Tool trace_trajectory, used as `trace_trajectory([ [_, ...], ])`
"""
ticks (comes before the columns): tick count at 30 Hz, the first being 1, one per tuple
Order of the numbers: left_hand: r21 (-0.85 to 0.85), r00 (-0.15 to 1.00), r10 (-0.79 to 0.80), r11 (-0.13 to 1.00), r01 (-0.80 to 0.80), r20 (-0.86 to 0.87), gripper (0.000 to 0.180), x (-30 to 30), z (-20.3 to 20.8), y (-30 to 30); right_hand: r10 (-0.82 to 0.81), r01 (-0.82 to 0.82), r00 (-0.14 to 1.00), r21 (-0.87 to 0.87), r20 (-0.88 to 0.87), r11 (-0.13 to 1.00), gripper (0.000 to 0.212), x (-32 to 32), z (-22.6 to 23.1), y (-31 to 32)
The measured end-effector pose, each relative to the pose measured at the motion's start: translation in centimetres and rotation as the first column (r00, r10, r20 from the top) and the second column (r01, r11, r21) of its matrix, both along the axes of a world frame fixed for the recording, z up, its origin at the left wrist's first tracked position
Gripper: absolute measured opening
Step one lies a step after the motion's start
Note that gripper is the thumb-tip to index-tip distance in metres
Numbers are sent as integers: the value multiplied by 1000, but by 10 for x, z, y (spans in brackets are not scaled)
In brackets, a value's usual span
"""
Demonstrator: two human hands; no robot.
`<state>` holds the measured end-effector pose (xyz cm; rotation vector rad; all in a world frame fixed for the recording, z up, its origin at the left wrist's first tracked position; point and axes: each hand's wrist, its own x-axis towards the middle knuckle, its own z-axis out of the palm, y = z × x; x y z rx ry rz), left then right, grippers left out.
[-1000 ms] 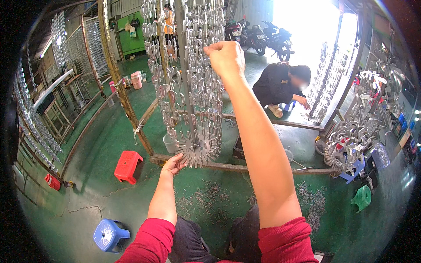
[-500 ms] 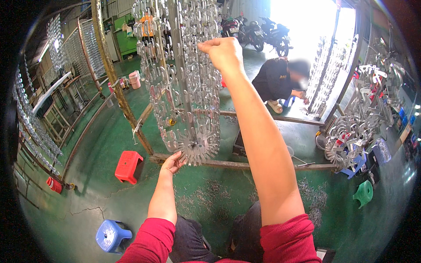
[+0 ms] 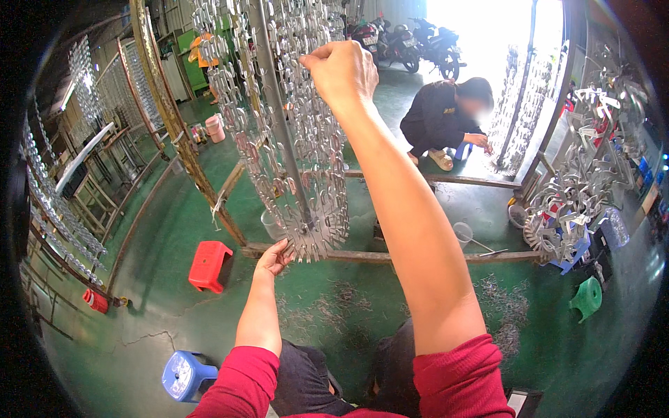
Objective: The person assembles long strands of metal links onto a circular metal base by hand.
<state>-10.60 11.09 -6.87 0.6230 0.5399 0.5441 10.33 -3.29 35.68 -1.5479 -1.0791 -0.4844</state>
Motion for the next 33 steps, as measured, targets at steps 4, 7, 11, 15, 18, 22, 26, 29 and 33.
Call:
trace_trajectory([
  [4,9,1000,27,1000,-26,-16,22,-3,-1,0,20,-20,1000,-7,-11,1000,28,1,0,0],
  [7,27,1000,14,1000,-13,-9,22,-5,1,3,106,-106,993,9,-52,994,24,7,2,7],
  [11,48,1000,-25,999,24,10,22,-6,-1,4,204,-203,974,23,-94,979,24,18,0,17],
  [15,42,1000,-26,999,25,13,22,-7,-1,2,286,-289,951,-3,-120,957,26,19,2,12],
  [18,39,1000,-5,999,5,2,21,-6,2,-1,323,-329,936,-24,-141,944,28,20,3,8],
  [22,45,1000,-19,999,19,7,21,-6,1,-1,356,-362,922,-13,-151,932,26,23,0,8],
  [26,73,1000,-20,997,21,-12,21,-9,-1,0,370,-367,914,49,-169,929,24,24,1,-1],
  [29,68,999,-42,997,42,-5,20,-9,-3,3,293,-273,944,140,-152,952,22,25,2,-13],
  [33,56,998,-65,996,65,-4,19,-15,-3,5,221,-213,973,104,-66,971,23,27,-6,-12],
])
